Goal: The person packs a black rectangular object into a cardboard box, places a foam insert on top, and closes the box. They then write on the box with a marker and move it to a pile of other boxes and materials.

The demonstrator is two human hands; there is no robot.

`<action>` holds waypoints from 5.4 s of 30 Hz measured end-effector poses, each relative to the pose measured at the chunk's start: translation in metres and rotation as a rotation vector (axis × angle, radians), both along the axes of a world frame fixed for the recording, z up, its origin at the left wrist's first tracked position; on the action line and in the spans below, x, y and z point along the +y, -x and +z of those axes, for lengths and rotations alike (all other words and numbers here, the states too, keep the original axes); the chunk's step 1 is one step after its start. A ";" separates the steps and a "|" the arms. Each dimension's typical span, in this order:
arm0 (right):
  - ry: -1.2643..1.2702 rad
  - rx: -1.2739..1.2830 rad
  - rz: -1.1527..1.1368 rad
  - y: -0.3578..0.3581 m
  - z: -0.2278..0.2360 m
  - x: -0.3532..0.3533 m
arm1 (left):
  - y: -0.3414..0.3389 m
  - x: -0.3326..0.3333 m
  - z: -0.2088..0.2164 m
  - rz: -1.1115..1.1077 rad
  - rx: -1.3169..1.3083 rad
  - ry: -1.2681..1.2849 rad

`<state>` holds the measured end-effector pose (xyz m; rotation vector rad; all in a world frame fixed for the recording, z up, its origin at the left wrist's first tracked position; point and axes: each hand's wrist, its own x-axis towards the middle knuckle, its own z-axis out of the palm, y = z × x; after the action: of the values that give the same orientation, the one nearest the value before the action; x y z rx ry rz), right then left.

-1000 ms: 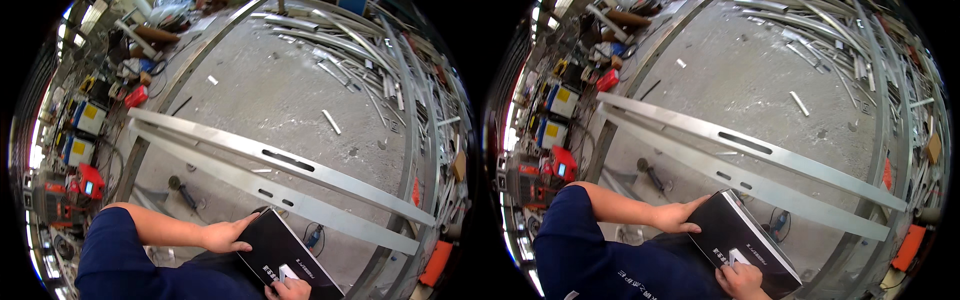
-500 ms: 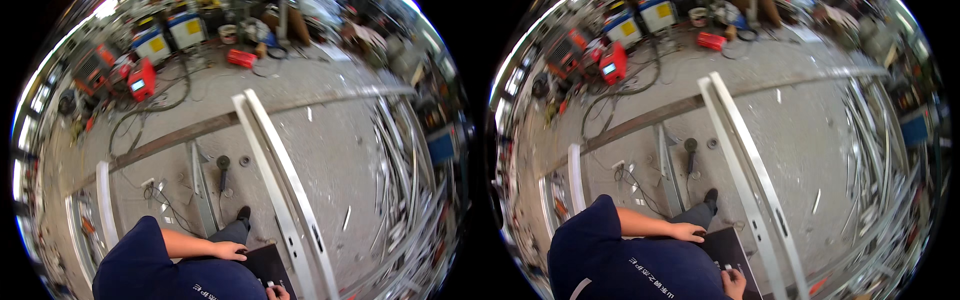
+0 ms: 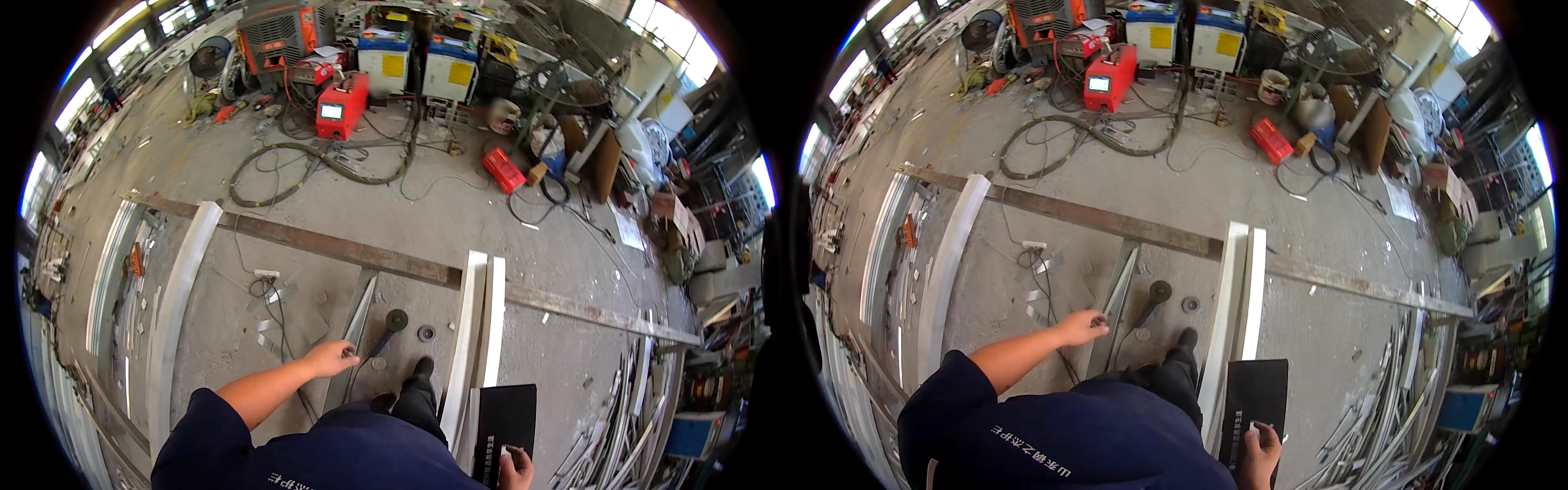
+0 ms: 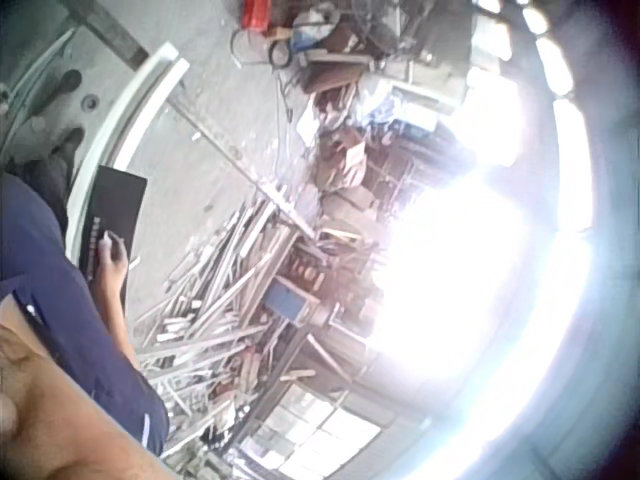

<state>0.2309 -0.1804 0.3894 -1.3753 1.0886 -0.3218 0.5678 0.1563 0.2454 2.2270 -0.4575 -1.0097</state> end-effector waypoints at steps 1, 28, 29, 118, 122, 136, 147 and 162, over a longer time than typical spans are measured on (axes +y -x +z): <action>0.016 0.002 0.044 -0.018 -0.006 -0.017 | -0.013 -0.006 0.005 0.009 -0.009 0.008; -0.115 0.122 0.408 -0.344 -0.017 -0.209 | -0.120 0.047 -0.091 -0.056 0.265 -0.620; -0.125 0.106 0.422 -0.357 -0.028 -0.208 | -0.131 0.070 -0.113 -0.236 0.164 -0.585; 0.066 0.818 0.777 -2.029 -0.141 -0.194 | -2.031 -0.204 -0.187 -0.627 0.281 -0.269; 0.139 0.839 0.827 -2.027 -0.151 -0.203 | -1.999 -0.147 -0.215 -0.460 0.365 -0.385; 0.188 0.976 0.913 -2.021 -0.161 -0.222 | -1.978 -0.222 -0.191 -0.427 0.496 -0.142; -0.093 0.925 0.914 -2.024 -0.179 -0.218 | -1.979 -0.297 -0.165 -0.963 1.382 -0.029; 0.317 0.683 1.174 -1.983 -0.259 -0.256 | -1.762 -0.226 -0.111 -0.420 0.929 -0.039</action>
<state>2.2135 -0.4360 0.1302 -2.2409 0.5695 0.9237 2.3300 -0.0698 0.1345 1.4596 -0.4665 -2.1083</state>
